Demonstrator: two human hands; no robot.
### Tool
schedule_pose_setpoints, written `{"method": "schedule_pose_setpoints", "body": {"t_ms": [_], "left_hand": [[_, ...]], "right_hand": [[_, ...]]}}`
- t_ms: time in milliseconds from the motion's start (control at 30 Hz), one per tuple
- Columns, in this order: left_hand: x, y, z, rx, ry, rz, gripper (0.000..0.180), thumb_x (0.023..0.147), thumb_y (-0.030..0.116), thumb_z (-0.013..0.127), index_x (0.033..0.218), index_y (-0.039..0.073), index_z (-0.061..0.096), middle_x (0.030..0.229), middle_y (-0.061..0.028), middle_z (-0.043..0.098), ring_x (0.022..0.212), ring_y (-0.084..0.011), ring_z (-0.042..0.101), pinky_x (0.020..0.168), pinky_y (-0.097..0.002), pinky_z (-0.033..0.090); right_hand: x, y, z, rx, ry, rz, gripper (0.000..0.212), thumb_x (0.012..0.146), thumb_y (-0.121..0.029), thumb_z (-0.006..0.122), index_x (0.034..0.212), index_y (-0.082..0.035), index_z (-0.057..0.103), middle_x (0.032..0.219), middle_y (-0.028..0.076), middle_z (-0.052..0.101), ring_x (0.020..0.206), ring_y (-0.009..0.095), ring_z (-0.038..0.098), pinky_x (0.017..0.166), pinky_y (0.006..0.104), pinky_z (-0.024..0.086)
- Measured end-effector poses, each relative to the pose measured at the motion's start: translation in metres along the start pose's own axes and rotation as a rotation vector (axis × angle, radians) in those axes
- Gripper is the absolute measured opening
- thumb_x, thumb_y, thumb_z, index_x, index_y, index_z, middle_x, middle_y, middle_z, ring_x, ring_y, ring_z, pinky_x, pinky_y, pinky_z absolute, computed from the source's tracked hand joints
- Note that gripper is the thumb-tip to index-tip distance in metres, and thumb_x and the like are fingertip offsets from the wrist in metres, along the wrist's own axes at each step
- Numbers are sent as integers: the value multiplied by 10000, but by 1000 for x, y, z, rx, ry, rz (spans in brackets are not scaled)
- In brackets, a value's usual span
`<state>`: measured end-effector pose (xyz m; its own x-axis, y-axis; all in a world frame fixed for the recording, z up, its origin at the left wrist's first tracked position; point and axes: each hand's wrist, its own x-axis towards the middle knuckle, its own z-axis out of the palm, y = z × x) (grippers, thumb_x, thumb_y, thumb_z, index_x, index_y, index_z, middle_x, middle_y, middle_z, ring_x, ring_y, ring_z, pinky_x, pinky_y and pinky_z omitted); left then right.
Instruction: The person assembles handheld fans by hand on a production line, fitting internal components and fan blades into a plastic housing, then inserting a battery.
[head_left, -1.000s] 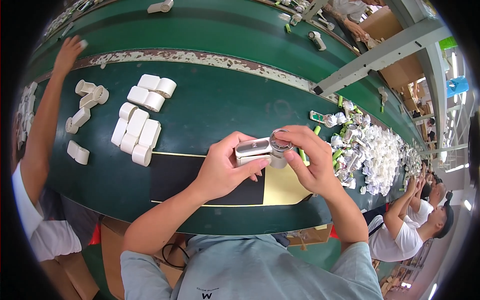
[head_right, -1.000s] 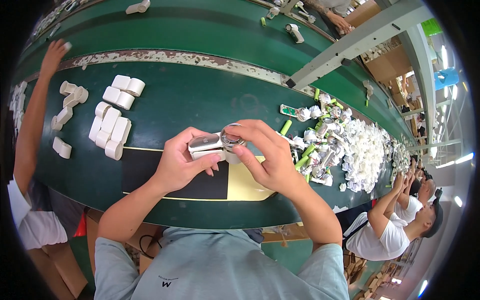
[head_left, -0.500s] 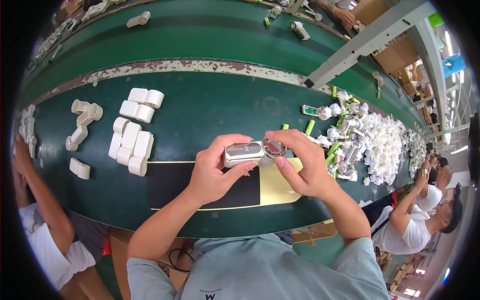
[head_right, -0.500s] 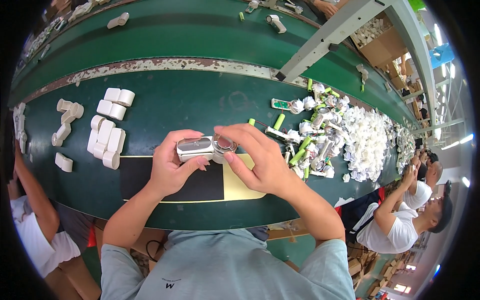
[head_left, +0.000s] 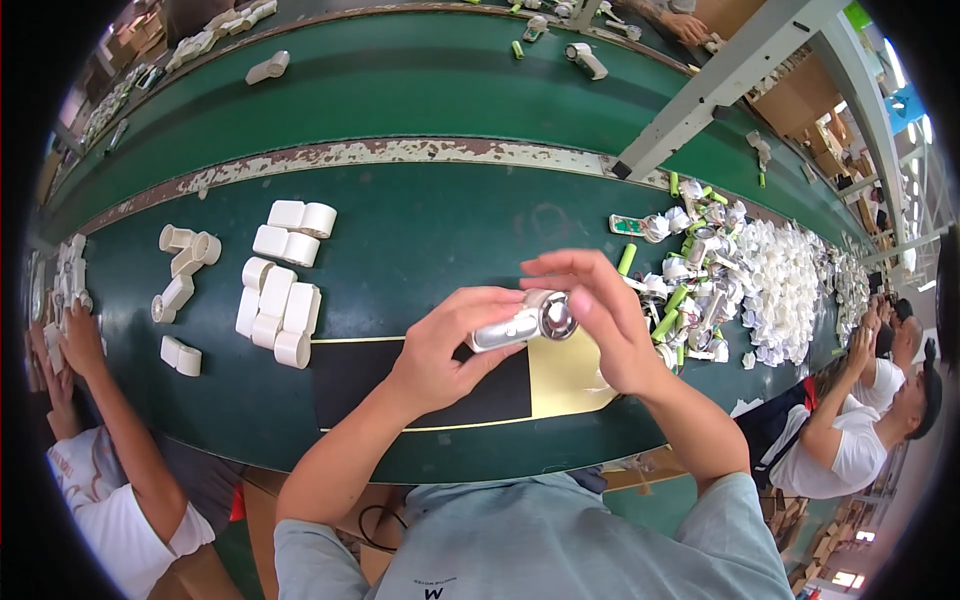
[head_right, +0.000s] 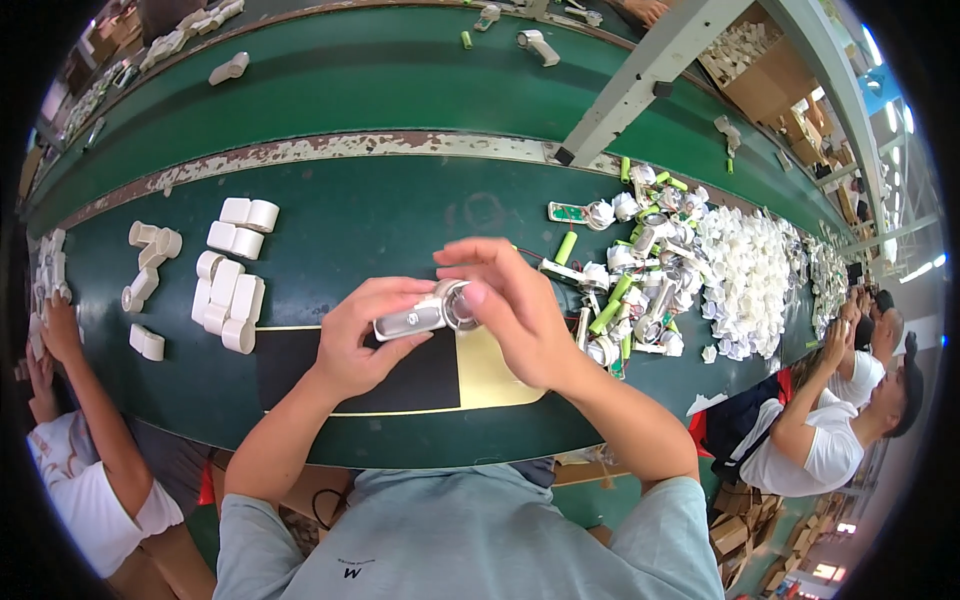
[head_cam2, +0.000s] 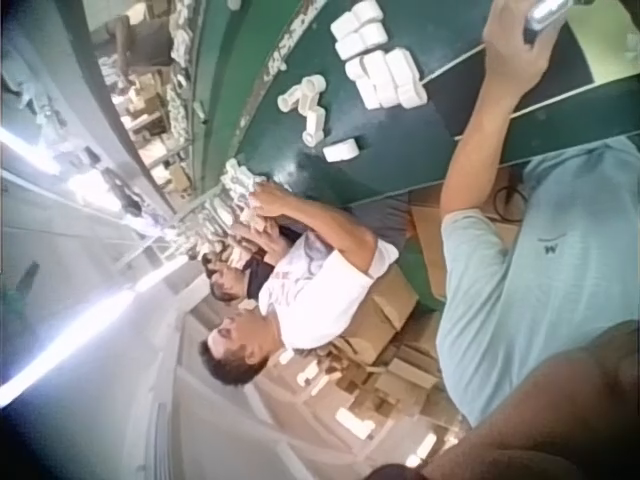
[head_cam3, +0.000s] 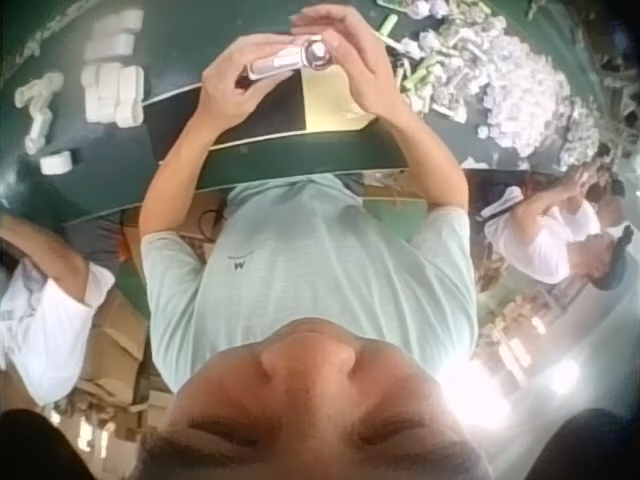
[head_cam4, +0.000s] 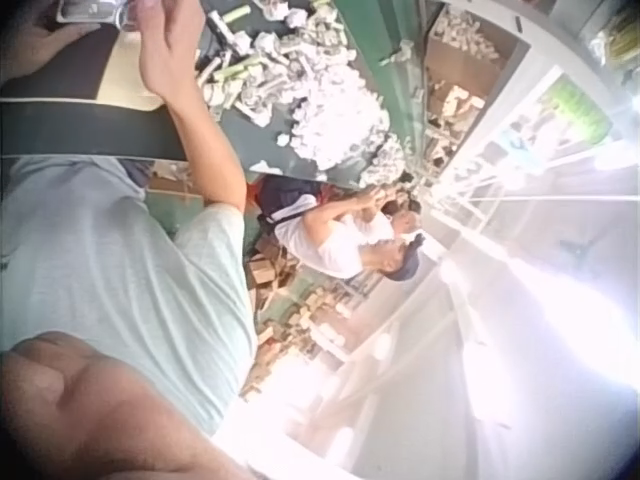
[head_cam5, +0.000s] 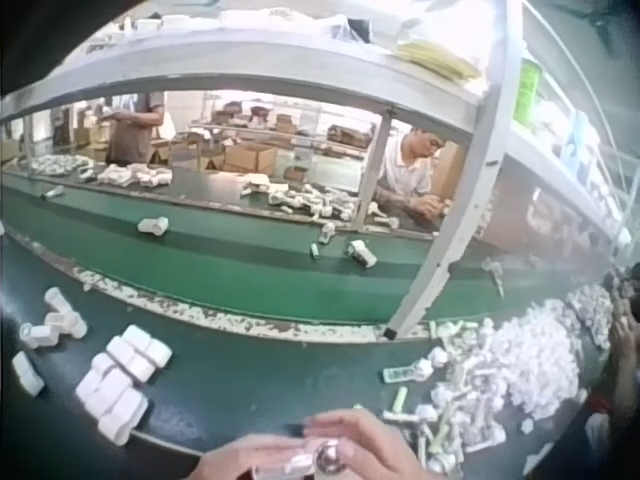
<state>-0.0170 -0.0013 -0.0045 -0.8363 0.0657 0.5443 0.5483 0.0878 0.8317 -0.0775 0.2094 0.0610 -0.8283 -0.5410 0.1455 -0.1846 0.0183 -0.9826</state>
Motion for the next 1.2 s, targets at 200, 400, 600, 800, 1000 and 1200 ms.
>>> {"method": "schedule_pose_setpoints", "body": {"t_ms": [200, 400, 600, 800, 1000, 1200], "left_hand": [[-5, 5, 3, -16, -91, -14, 616, 822, 148, 880, 1343, 48, 566, 1430, -190, 510, 1136, -280, 688, 900, -363, 587], [-10, 6, 10, 55, -51, -190, 561, 842, 216, 876, 1286, 24, 591, 942, -109, 714, 774, -214, 707, 744, -295, 576], [-11, 10, 7, 195, 9, 50, 512, 795, 227, 903, 1175, -1, 647, 824, -90, 707, 612, -200, 678, 559, -322, 533], [-12, 12, 10, 204, 57, 76, 497, 787, 216, 908, 1156, -18, 670, 819, -95, 704, 608, -200, 678, 554, -314, 540], [-9, 16, 9, 171, 48, 88, 515, 788, 212, 910, 1190, -16, 683, 856, -108, 724, 622, -198, 692, 559, -304, 550], [-11, 17, 2, -208, -12, -425, 354, 972, 309, 746, 1101, -19, 720, 753, -78, 701, 570, -101, 636, 501, -249, 478]], "right_hand": [[15, -1, 9, -494, 39, -44, 224, 1023, -144, 615, 901, 30, 683, 737, 139, 637, 650, 217, 620, 563, 334, 450], [5, 2, 24, -350, 168, -111, 149, 987, -86, 610, 918, 11, 699, 853, 98, 692, 699, 182, 632, 644, 291, 486], [9, 5, 31, -461, 211, -290, 252, 993, -90, 609, 782, 9, 704, 657, 90, 599, 552, 177, 547, 510, 316, 396], [12, 2, 33, -481, 227, -297, 350, 1025, -83, 536, 732, 13, 700, 593, 92, 555, 489, 182, 504, 474, 329, 363], [8, -1, 33, -449, 246, -306, 384, 1044, -107, 513, 733, 20, 698, 596, 95, 556, 485, 183, 504, 472, 330, 357], [8, -7, 29, -374, 150, -96, 318, 1060, -154, 475, 950, 27, 713, 712, 108, 630, 554, 211, 572, 524, 317, 432]]}}
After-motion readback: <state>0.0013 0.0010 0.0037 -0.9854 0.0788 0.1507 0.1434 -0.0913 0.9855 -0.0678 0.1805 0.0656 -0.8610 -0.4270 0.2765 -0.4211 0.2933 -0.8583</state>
